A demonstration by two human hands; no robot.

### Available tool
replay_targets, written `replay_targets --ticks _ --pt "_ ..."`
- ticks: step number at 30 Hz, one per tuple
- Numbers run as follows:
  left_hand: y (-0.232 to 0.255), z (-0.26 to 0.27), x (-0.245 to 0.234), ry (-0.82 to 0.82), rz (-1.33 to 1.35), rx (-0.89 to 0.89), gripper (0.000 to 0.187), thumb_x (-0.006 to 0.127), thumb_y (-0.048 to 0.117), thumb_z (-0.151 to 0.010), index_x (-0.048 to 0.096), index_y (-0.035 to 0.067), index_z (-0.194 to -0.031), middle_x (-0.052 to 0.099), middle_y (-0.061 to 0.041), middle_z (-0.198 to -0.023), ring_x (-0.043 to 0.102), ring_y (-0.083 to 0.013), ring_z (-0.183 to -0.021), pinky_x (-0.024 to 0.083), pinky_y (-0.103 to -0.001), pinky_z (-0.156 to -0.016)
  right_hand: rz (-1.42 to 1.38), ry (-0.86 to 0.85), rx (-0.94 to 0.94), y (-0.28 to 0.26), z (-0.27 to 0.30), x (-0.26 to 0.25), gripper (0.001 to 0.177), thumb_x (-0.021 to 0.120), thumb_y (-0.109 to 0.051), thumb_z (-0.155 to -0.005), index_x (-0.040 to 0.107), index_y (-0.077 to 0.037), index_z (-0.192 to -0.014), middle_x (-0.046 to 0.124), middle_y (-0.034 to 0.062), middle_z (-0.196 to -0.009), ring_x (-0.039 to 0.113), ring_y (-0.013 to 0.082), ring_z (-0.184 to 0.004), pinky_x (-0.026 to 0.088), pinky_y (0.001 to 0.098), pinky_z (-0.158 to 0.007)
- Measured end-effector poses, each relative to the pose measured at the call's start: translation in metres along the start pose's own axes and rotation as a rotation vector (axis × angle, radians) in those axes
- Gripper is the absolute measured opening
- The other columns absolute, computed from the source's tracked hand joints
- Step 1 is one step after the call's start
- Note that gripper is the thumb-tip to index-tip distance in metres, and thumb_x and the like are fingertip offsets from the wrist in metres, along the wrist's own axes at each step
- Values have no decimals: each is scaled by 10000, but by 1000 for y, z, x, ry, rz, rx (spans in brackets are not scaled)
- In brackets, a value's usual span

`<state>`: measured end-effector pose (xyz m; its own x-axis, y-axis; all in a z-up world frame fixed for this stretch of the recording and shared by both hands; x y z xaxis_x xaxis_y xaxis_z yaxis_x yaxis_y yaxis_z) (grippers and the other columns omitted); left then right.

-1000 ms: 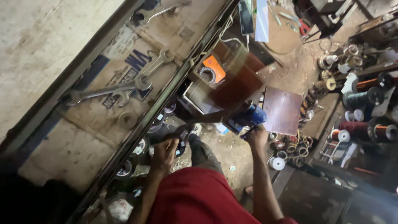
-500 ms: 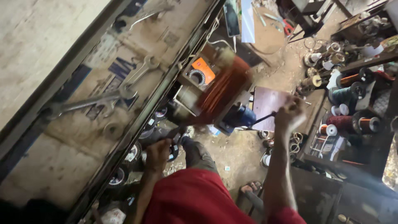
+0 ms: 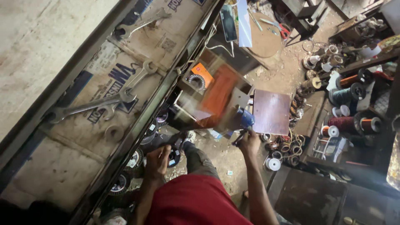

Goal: The person operates a motorized winding machine to wrap copper wire onto a wooden frame. They guide the wire with their hands, adjust the frame, and use a wrench to tighten components. The person removes the completed coil and places it on a nearby surface.

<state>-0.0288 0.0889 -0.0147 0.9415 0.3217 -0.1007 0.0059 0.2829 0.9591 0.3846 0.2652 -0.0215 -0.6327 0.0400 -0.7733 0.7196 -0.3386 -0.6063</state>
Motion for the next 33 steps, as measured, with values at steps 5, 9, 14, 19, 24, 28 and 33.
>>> replay_targets --ticks 5,9,14,19,24,28,33 --pt "-16 1 1 -35 5 -47 614 546 505 -1005 517 21 -628 439 -22 -550 435 -123 -535 351 -359 -509 -183 176 -149 -72 67 -81 266 583 -228 -1041 734 -13 -1001 705 112 -732 634 139 -499 482 313 -408" --pt "-37 -6 5 -31 -50 -23 572 525 519 -999 593 39 -697 459 -20 -549 452 -121 -548 369 -355 -513 -227 418 -217 -115 34 -140 288 581 -214 -1096 754 7 -1032 711 125 -775 609 132 -555 461 314 -480" --pt "-43 -18 6 58 -106 128 610 520 531 -1032 596 32 -689 503 0 -607 484 -108 -573 404 -337 -547 -92 522 -174 -117 -63 -149 329 598 -254 -1112 783 -15 -981 731 139 -791 536 176 -536 413 359 -459" --pt "-61 -18 14 -23 -64 -171 595 541 520 -984 604 20 -668 507 -34 -560 485 -124 -552 406 -359 -522 -10 46 132 -55 -145 -52 297 627 -314 -1016 768 -56 -973 705 148 -696 652 208 -511 493 335 -428" --pt "-35 -10 2 -6 -80 -208 571 537 506 -975 629 23 -684 519 -32 -548 496 -123 -548 397 -351 -522 202 119 -326 -35 -105 11 316 761 -281 -957 713 26 -899 680 213 -722 671 279 -618 507 436 -585" --pt "-23 -8 1 -56 -130 -136 561 531 491 -989 609 36 -671 508 -16 -524 509 -118 -519 391 -337 -512 -74 -70 49 31 -20 30 241 569 -184 -1019 715 5 -986 718 197 -713 666 309 -594 513 454 -551" --pt "-39 -14 8 -88 -26 -83 575 549 485 -1005 531 41 -641 439 0 -535 434 -110 -521 364 -342 -497 -185 235 -282 -49 69 -62 187 543 -121 -1065 702 -24 -1064 676 136 -782 645 177 -576 529 355 -508"
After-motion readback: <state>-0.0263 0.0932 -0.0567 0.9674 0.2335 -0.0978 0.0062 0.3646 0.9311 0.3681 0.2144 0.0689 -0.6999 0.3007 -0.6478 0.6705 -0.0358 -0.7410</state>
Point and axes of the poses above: each hand's wrist, its own z-axis away from the middle knuckle, its own x-axis out of the palm, y = z × x, the point moved 10 cm from there along -z, towards the middle knuckle
